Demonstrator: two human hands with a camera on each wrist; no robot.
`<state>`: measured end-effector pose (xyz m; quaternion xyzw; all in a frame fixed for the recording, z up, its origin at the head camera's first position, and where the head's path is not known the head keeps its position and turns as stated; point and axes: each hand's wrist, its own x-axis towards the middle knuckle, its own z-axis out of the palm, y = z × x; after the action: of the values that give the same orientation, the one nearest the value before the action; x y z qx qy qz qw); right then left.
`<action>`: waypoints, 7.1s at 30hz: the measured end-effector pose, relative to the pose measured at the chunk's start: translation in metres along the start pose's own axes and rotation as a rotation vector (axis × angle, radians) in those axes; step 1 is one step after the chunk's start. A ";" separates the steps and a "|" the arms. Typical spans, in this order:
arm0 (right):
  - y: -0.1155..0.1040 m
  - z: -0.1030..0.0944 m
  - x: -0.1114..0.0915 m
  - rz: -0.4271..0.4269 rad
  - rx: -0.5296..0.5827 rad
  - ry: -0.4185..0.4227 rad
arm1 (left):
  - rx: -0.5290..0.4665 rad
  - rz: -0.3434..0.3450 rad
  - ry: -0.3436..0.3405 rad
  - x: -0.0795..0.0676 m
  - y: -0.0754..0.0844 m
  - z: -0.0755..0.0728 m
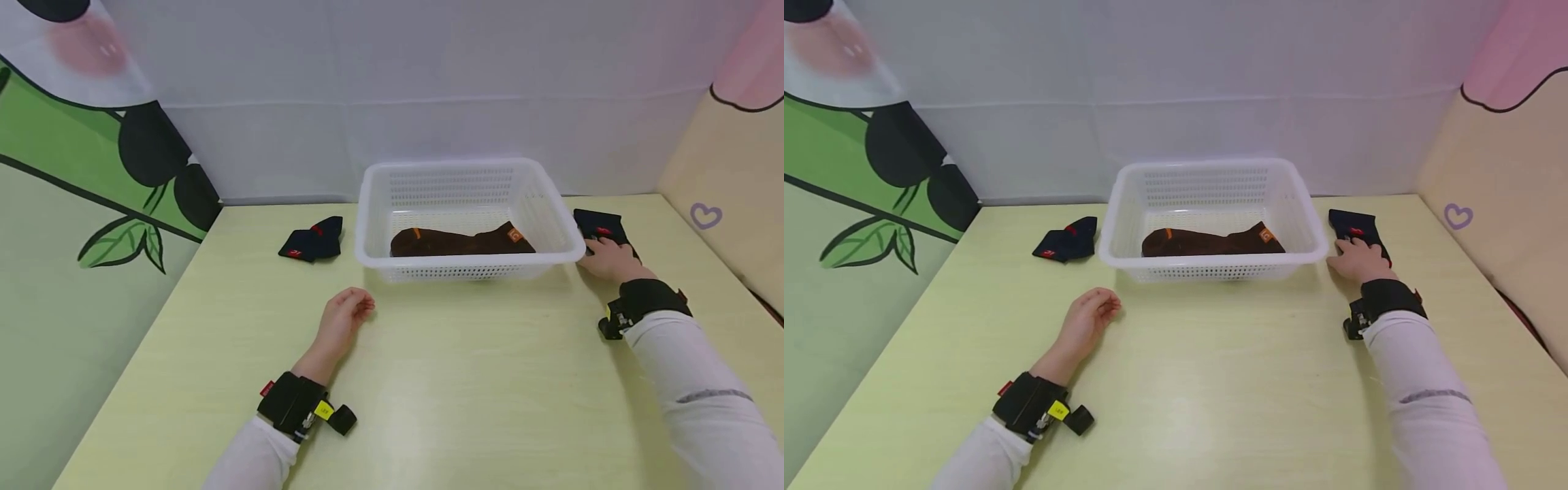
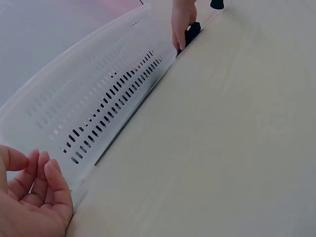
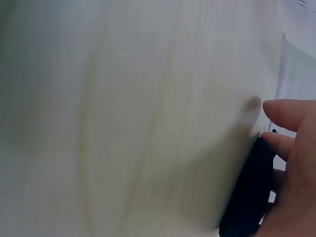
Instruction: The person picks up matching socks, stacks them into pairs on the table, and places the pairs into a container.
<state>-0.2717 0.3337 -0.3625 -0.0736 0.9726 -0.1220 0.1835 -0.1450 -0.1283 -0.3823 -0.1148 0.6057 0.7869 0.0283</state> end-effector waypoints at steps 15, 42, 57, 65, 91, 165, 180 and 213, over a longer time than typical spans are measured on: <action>0.011 0.002 -0.013 -0.067 0.034 -0.051 | 0.016 0.009 -0.007 -0.001 0.005 0.003; -0.001 0.003 -0.098 -0.117 0.112 -0.106 | 0.039 -0.003 -0.013 0.000 0.003 0.002; -0.014 0.012 -0.090 -0.204 0.112 0.084 | 0.043 -0.014 -0.004 -0.003 0.004 0.000; -0.016 0.019 -0.091 -0.188 0.059 -0.022 | 0.051 -0.030 -0.003 -0.003 0.002 0.002; -0.100 0.037 -0.103 -0.558 0.041 -0.046 | 0.052 -0.026 -0.011 -0.003 0.003 0.002; -0.206 0.108 -0.096 -0.554 1.015 -0.155 | 0.390 0.112 -0.533 -0.018 -0.027 0.028; -0.210 0.108 -0.105 -0.750 0.746 -0.347 | 0.464 0.075 -0.448 -0.022 -0.018 0.029; -0.144 0.060 -0.073 -0.339 0.225 0.026 | 0.585 0.262 -0.128 -0.002 -0.018 0.007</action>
<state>-0.1677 0.1964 -0.3544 -0.2136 0.9289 -0.2599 0.1548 -0.1410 -0.1165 -0.3974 0.0267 0.8128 0.5820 -0.0034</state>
